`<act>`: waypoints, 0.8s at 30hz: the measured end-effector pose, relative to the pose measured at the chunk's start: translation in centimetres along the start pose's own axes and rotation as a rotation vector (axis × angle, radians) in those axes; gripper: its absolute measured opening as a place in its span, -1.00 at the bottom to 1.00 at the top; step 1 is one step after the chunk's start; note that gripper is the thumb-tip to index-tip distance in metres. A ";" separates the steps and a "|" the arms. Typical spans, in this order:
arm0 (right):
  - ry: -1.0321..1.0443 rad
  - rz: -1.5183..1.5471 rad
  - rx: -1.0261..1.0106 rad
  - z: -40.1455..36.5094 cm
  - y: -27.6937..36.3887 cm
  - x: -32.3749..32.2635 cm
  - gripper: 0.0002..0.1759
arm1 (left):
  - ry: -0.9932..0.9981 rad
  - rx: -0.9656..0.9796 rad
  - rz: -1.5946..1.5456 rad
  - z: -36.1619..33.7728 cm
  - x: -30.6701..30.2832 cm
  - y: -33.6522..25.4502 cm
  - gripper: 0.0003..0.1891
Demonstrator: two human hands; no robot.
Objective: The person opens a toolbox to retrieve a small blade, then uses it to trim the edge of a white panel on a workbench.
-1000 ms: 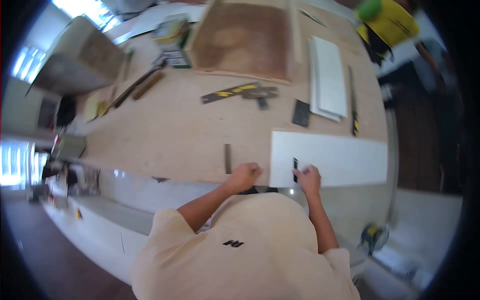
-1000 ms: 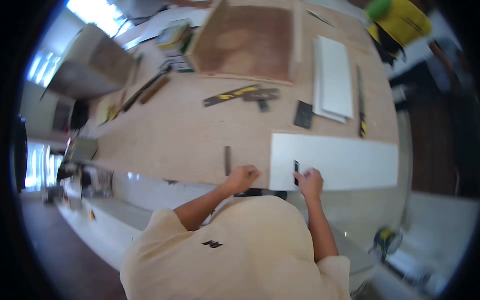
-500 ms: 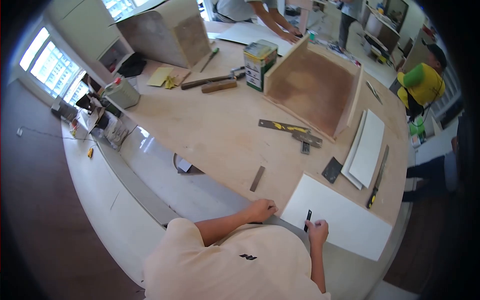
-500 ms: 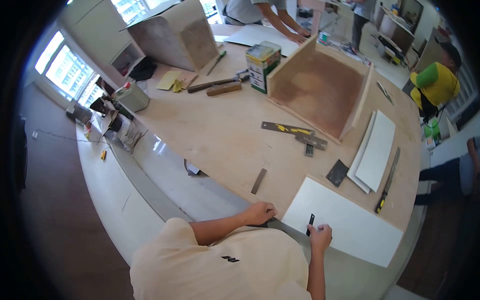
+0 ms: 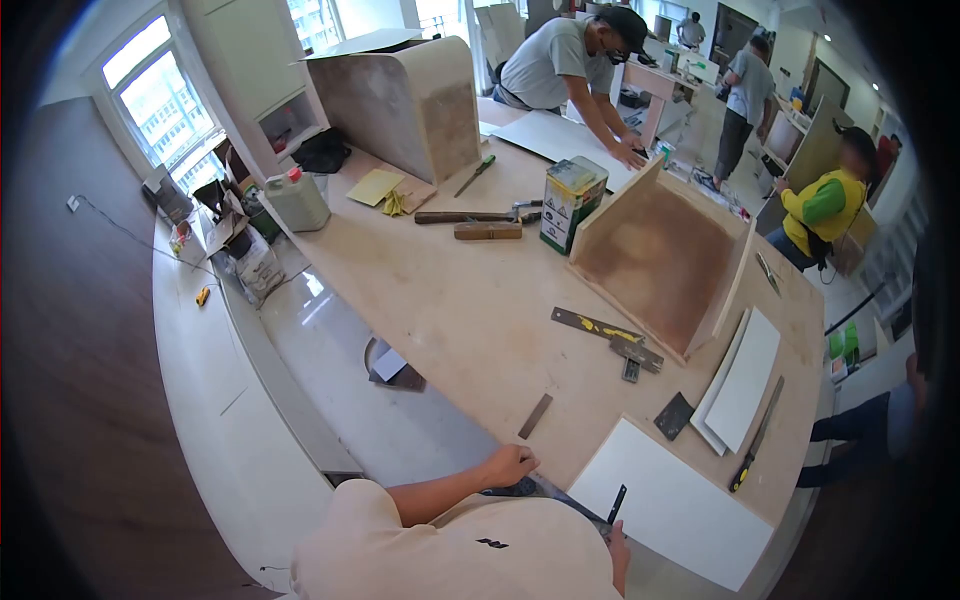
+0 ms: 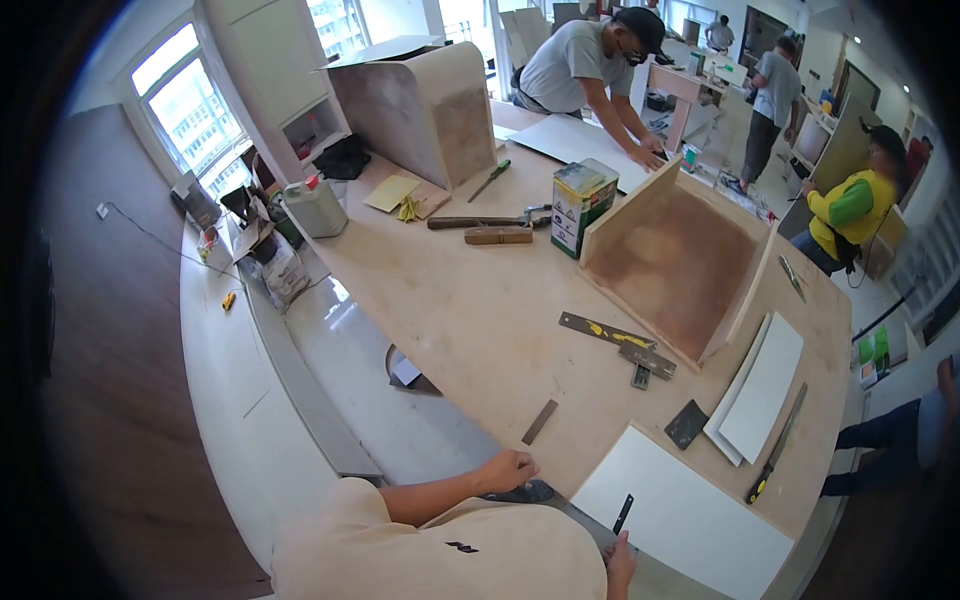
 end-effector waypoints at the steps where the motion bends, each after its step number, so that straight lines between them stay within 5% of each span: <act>1: 0.050 0.144 0.044 0.1 -0.3 0.5 -0.36 | -0.018 0.030 0.012 0.0 -0.4 -0.6 -0.65; 4: 0.194 0.490 0.100 7.1 -5.2 1.6 -0.38 | -0.057 0.045 0.013 -0.8 -1.9 -2.0 -0.67; 8: 0.212 0.377 0.108 11.1 -7.6 1.5 -0.28 | -0.058 0.049 0.004 0.0 -3.1 -3.3 -0.68; 24: 0.152 -0.058 -0.069 5.9 -2.2 3.0 -0.39 | -0.111 0.082 -0.013 1.3 -3.3 -1.4 -0.68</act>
Point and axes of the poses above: each hand's wrist, its own z-axis towards the middle knuckle, its own x-axis out of the palm, y = z × x, the point moved 7 cm from there along z, towards the middle knuckle, and after that the axes turned 12 degrees about z, right-handed, at the moved point
